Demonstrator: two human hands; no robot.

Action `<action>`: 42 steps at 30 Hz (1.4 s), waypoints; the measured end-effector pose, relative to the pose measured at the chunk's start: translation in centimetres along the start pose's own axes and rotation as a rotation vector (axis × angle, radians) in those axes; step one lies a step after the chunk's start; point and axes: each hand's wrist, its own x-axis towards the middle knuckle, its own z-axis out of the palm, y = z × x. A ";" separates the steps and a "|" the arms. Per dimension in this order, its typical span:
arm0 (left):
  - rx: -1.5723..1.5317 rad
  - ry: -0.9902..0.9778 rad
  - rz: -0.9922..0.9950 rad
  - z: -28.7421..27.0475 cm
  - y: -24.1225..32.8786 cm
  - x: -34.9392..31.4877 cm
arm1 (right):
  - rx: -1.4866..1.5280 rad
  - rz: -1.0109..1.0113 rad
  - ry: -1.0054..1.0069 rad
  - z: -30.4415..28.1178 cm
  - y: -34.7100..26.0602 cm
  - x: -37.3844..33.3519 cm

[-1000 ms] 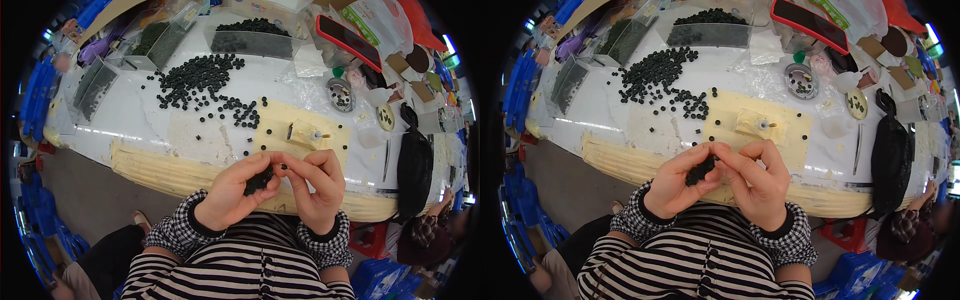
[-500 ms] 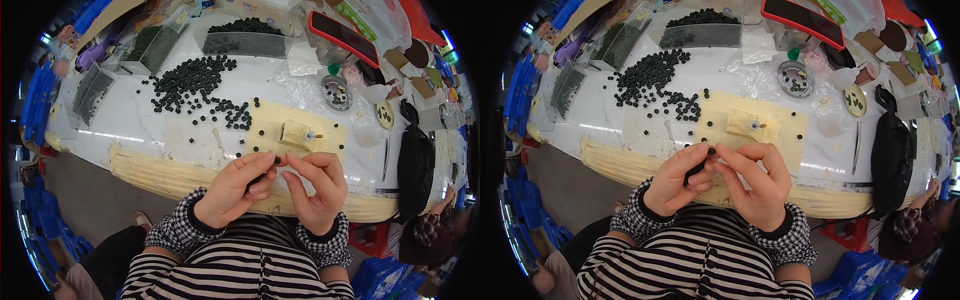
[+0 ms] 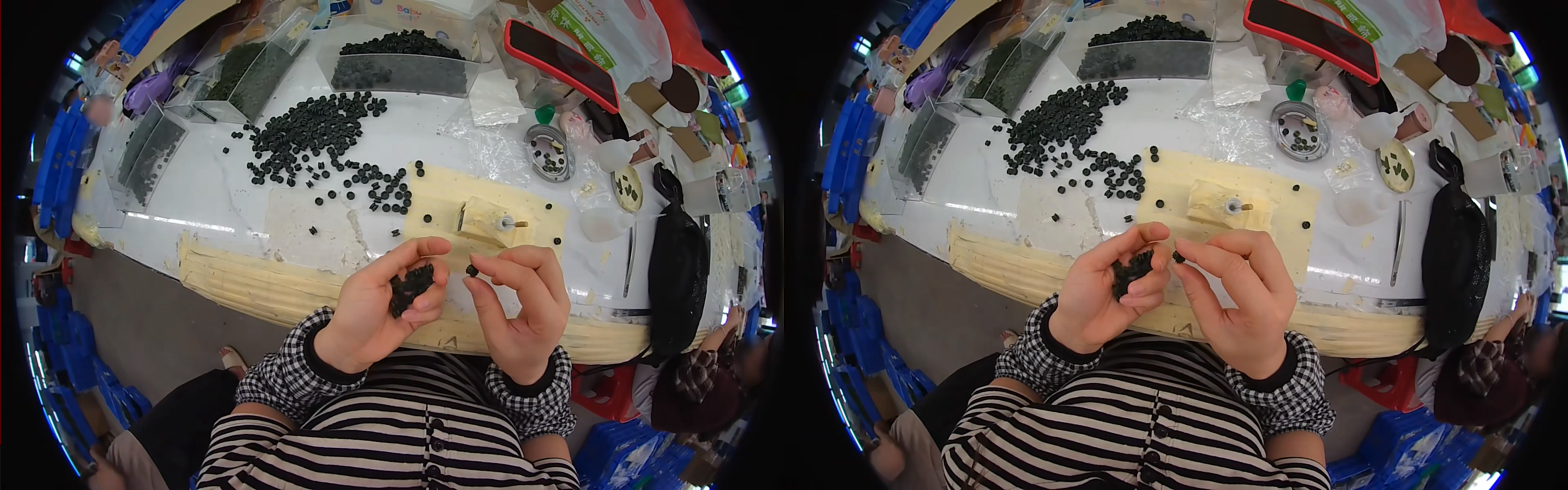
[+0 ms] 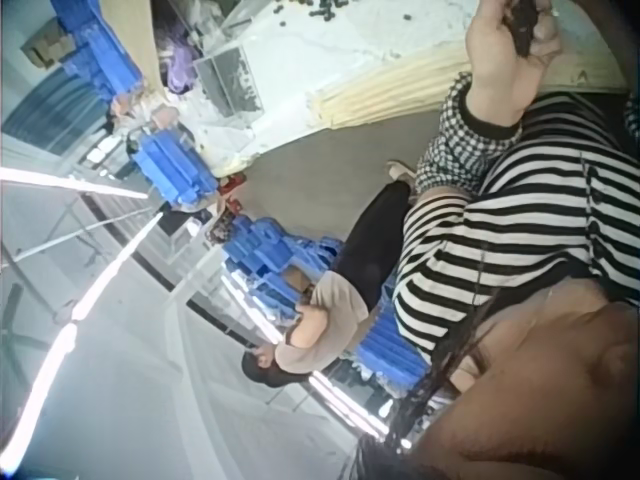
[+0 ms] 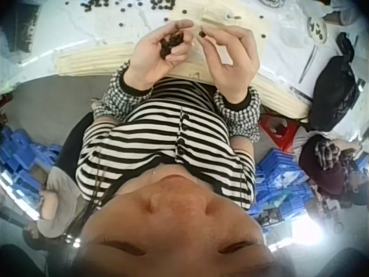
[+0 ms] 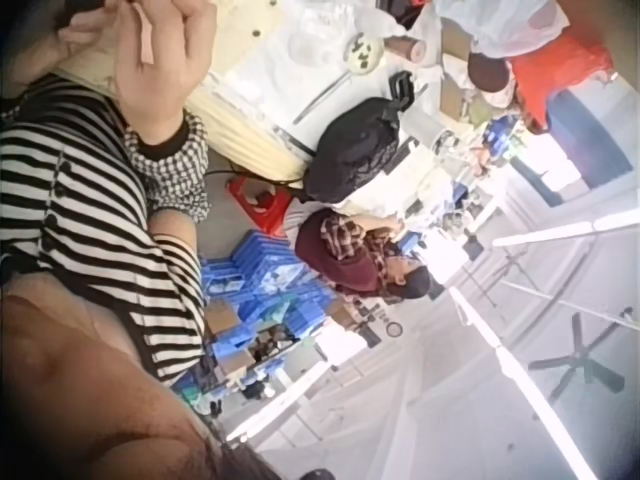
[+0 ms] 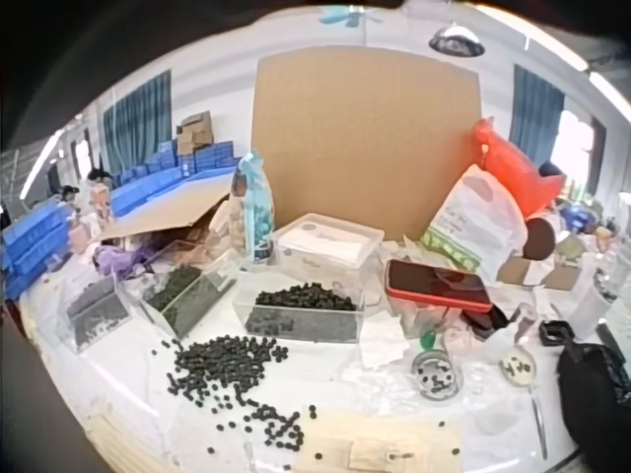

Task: Assembling small green and black components at a factory workbench.

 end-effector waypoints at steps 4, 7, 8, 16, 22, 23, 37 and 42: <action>0.169 0.094 -0.040 1.2 0.4 0.0 | 0.045 0.034 -0.009 -0.2 0.0 -0.1; 0.220 -0.008 -0.080 0.5 0.4 -0.4 | 0.068 0.049 -0.038 -0.2 -0.2 0.0; 0.222 -0.018 -0.084 0.5 0.3 -0.4 | 0.081 0.047 -0.041 -0.2 -0.2 0.0; 0.297 -0.067 -0.077 -0.3 0.1 -0.1 | 0.114 0.036 -0.069 -0.4 -0.3 -0.1; 0.242 -0.011 -0.046 0.2 0.6 -0.3 | 0.080 0.016 -0.032 -1.2 -0.4 0.6; 0.239 -0.005 -0.032 0.0 0.7 -0.3 | 0.065 0.038 0.017 -1.8 -0.2 0.7; 0.162 -0.049 -0.003 -0.4 1.0 1.1 | -0.240 0.102 0.042 -2.6 2.1 2.6; 0.151 -0.083 -0.022 -0.7 1.0 1.0 | -0.224 0.027 0.218 -2.8 0.6 2.5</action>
